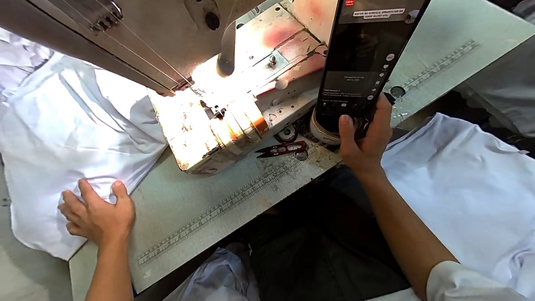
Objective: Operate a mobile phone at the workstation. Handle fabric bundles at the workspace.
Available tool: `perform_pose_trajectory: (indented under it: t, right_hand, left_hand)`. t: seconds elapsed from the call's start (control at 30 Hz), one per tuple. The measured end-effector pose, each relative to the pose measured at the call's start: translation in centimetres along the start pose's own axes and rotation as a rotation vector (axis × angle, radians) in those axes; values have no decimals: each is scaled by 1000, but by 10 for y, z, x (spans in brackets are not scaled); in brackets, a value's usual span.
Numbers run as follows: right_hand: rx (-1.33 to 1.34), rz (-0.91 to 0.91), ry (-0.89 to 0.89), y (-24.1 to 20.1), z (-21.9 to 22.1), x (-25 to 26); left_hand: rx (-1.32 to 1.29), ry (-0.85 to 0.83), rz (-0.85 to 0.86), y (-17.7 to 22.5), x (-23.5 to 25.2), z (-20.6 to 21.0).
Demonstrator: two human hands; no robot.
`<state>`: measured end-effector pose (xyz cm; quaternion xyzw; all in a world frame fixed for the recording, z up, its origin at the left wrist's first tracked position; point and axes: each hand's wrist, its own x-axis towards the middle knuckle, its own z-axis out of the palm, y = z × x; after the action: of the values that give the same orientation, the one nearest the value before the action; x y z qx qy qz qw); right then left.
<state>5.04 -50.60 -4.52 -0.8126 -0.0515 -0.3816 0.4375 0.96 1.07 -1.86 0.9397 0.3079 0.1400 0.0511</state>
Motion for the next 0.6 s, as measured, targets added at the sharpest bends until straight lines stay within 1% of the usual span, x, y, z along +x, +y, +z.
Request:
perform_pose_trajectory:
  t: [0.6]
  right_hand:
    - [-18, 1, 6, 1, 0, -1]
  left_hand:
    - [-12, -4, -18, -1, 1, 1]
